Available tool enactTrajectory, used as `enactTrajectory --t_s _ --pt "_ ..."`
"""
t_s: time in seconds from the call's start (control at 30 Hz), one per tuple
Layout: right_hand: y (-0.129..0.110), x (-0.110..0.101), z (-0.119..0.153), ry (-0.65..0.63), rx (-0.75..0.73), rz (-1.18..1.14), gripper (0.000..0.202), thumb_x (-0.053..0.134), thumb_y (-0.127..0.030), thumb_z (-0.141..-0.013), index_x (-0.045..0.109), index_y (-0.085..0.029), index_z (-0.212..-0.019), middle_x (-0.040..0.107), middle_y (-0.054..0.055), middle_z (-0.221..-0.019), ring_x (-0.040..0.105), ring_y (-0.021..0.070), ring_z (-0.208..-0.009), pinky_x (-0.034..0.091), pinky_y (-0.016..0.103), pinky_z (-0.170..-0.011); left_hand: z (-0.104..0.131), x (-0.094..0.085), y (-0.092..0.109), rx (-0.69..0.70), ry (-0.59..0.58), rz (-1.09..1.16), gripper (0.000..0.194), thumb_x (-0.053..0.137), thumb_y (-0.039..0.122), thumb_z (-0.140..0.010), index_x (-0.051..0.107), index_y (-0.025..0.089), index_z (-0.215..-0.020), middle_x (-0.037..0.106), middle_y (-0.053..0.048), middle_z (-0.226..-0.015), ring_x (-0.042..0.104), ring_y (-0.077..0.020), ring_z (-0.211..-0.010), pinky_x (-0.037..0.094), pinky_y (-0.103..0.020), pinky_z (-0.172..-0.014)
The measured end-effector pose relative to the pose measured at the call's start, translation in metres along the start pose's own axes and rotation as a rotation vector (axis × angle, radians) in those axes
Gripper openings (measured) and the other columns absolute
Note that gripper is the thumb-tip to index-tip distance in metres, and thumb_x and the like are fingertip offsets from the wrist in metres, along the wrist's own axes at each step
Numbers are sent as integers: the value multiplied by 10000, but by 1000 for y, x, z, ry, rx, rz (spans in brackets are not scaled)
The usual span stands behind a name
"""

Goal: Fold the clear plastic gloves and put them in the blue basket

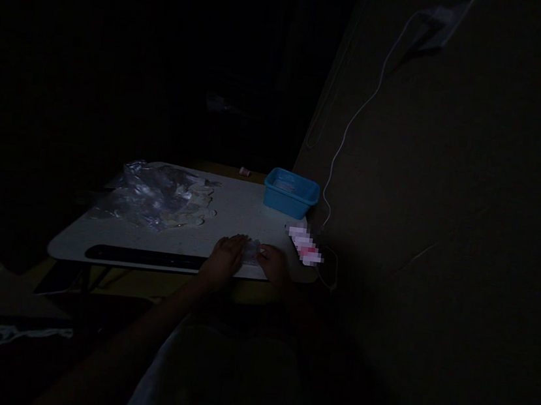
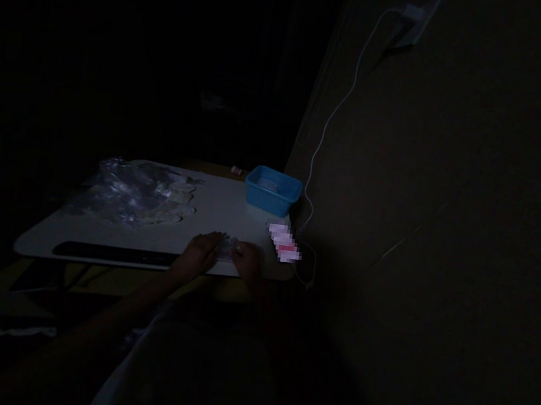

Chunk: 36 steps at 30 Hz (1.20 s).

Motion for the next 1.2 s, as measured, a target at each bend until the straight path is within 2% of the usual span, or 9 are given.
enactTrajectory --t_s 0.2,0.3,0.53,0.67,0.77,0.87,1.03,1.13,1.2 --pt "2 4 -1 2 -17 6 240 563 -157 -696 654 -186 -917 677 55 -866 612 173 -772 482 285 -712 6 -3 6 45 -76 -102 446 295 202 -848 386 135 -1280 408 -114 -1347 327 -199 -1264 195 -448 -1045" --pt "2 3 -1 3 -23 23 230 561 -162 -701 659 -171 -909 675 64 -851 610 171 -749 479 279 -694 6 -2 6 39 -111 -122 454 265 235 -866 363 120 -1295 409 -136 -1341 346 -202 -1253 193 -463 -1041" --pt "-2 1 1 -4 -25 25 240 564 -148 -692 655 -196 -908 675 38 -813 608 158 -721 476 258 -669 7 5 5 -1 -142 -180 449 284 252 -858 424 112 -1260 395 -165 -1343 345 -244 -1251 212 -508 -1017" --pt "-5 -3 4 47 -22 44 240 523 -127 -700 648 -174 -899 668 53 -834 607 168 -753 478 271 -706 7 5 7 -19 -140 -205 468 296 259 -851 393 114 -1285 364 -165 -1362 327 -254 -1262 215 -518 -1011" --pt "-10 -6 11 145 -41 89 299 450 -97 -716 625 -137 -955 654 85 -884 593 178 -813 461 295 -778 7 4 8 -20 -141 -210 470 299 264 -853 387 117 -1290 358 -166 -1365 322 -257 -1264 211 -518 -1012" --pt "-21 -5 21 230 -180 195 343 399 -101 -746 596 -119 -1026 624 114 -990 553 194 -937 417 317 -866 6 2 9 -23 -152 -218 465 298 261 -856 391 110 -1286 358 -171 -1363 319 -256 -1266 209 -517 -1013" --pt "-44 12 37 42 -486 505 441 383 -224 -841 420 -126 -1269 461 116 -1297 354 228 -1220 233 400 -1024 7 2 10 -18 -201 -235 483 319 226 -832 365 118 -1301 338 -162 -1378 289 -255 -1282 196 -519 -1014" --pt "-50 18 41 5 -527 595 495 342 -313 -881 325 -101 -1329 340 118 -1387 228 231 -1300 128 432 -1061 8 2 10 6 -232 -245 522 344 204 -807 329 124 -1323 308 -154 -1395 259 -259 -1294 181 -526 -1015" --pt "-50 19 41 12 -510 624 510 326 -343 -890 312 -96 -1336 322 122 -1396 203 232 -1312 99 443 -1067 8 2 9 6 -230 -246 523 342 211 -811 323 121 -1326 309 -158 -1394 258 -264 -1293 182 -529 -1014"
Point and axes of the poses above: each hand's wrist, its own z-axis away from the middle knuckle, its own x-axis out of the palm, y = z × x, the point moved 3 cm from there along -z, towards the middle knuckle
